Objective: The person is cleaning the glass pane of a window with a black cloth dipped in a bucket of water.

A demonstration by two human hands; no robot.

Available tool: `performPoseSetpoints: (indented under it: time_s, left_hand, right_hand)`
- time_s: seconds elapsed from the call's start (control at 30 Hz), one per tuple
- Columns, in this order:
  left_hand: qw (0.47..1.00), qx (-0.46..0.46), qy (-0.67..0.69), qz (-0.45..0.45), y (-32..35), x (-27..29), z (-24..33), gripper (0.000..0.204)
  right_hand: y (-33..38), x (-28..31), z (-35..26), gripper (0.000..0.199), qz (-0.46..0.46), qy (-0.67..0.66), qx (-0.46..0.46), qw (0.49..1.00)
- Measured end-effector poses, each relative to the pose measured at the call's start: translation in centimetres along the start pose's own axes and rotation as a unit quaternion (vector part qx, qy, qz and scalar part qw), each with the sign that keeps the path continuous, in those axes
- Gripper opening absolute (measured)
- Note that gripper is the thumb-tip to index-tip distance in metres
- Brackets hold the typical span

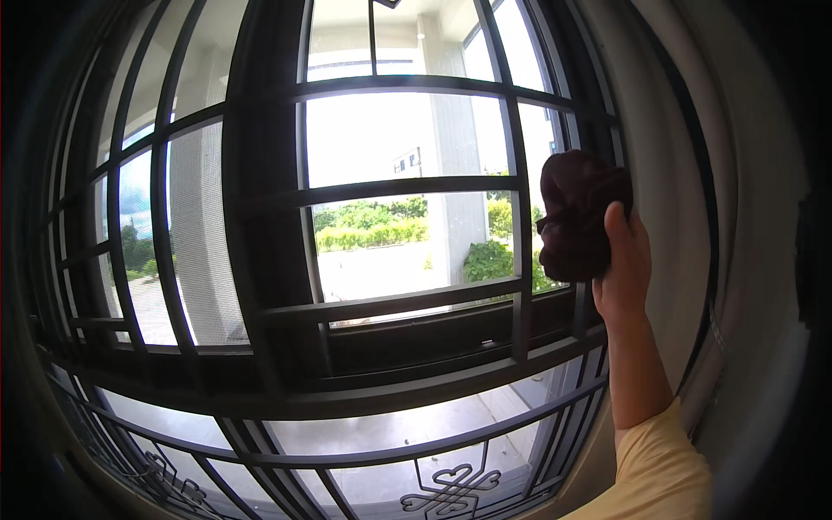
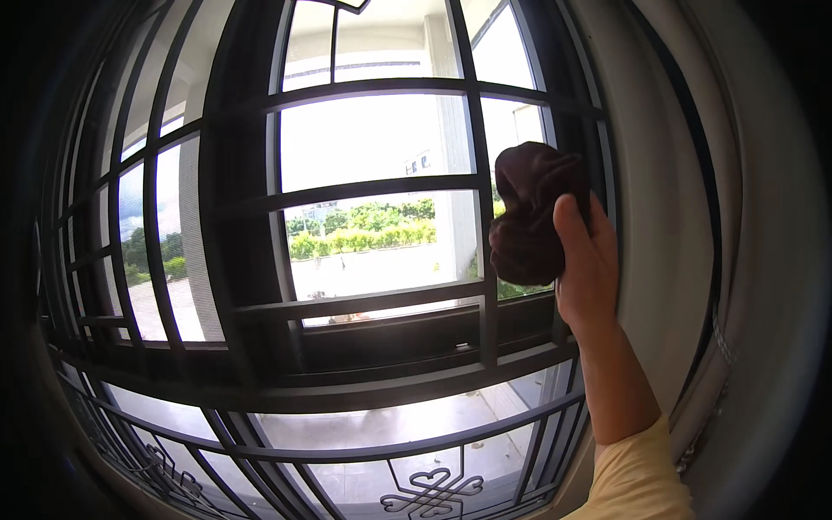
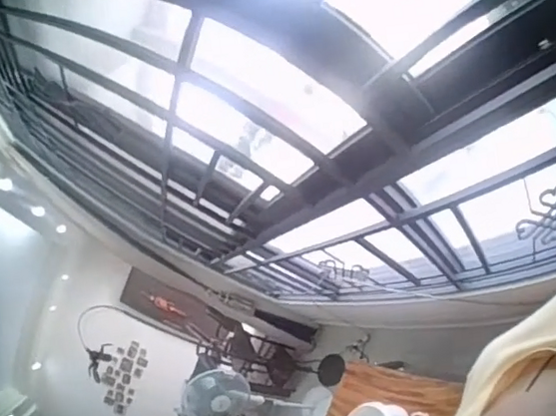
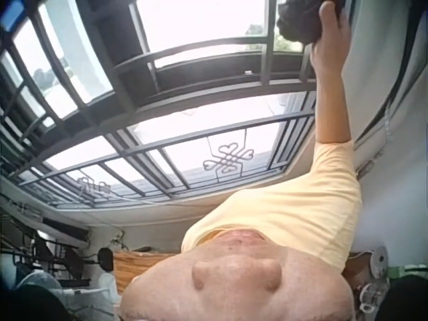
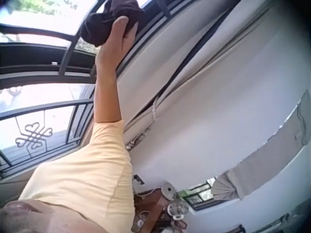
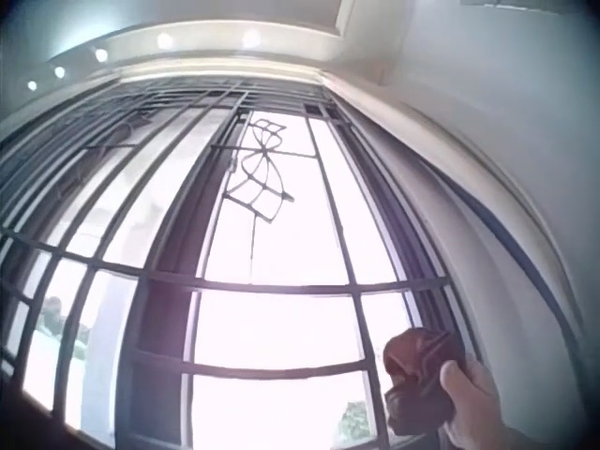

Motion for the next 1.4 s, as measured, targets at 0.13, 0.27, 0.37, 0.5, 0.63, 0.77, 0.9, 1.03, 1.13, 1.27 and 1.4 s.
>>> performPoseSetpoints:
  time_s: [0.13,0.27,0.37,0.5,0.63,0.77,0.9,1.03,1.13,1.27,1.4]
  left_hand:
    - [0.999,0.016,0.042,0.006,-0.4,-0.8,2.3,0.036]
    - [0.998,0.025,0.052,0.004,0.2,-0.5,2.1,0.036]
    - [0.998,0.024,0.061,0.000,0.3,-0.5,2.6,0.036]
    - [0.997,0.018,0.076,-0.013,1.5,-0.7,3.3,0.036]
    - [0.996,0.010,0.088,-0.022,2.7,-0.7,3.7,0.036]
    - [0.995,-0.007,0.098,-0.031,3.6,-0.6,4.1,0.036]
    - [0.994,-0.020,0.095,-0.044,4.7,0.0,3.0,0.036]
    - [0.995,-0.017,0.084,-0.059,6.8,1.1,1.4,0.036]
    - [0.994,-0.008,0.085,-0.063,8.4,1.5,0.1,0.036]
    - [0.994,-0.017,0.074,-0.077,10.1,2.7,-1.3,0.036]
    - [0.995,-0.008,0.042,-0.089,12.0,5.1,-4.8,0.036]
  right_hand:
    - [-12.0,-2.9,-4.1,0.040,0.099,0.147,0.154,0.972]
    - [-22.1,-8.1,-4.2,0.037,0.004,0.286,0.122,0.950]
    - [-24.9,-11.1,-0.7,0.065,0.088,0.604,0.130,0.781]
    - [-22.9,-9.8,0.7,0.053,-0.057,0.547,0.098,0.829]
    - [-21.0,-7.9,-1.4,0.034,-0.105,0.518,0.308,0.791]
    - [-22.2,-5.4,-3.7,0.039,-0.142,0.516,0.223,0.815]
    - [-20.5,-5.5,0.4,0.039,-0.218,0.551,0.183,0.785]
    - [-17.1,-2.9,-1.7,0.028,-0.194,0.676,0.397,0.590]
    - [-19.5,4.0,-4.0,0.028,-0.118,0.598,0.364,0.704]
    - [-24.9,6.5,-4.5,0.036,-0.090,0.549,0.298,0.776]
    - [-20.2,2.6,0.1,0.037,-0.177,0.512,-0.013,0.841]
Point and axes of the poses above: each hand's wrist, its own y-axis away from the middle knuckle, its own x-axis out of the back of the hand, z = x × y, the point moved 6 cm from there along -y, towards the middle knuckle, and after that the axes turned 3 degrees about z, right-handed, at the moved point
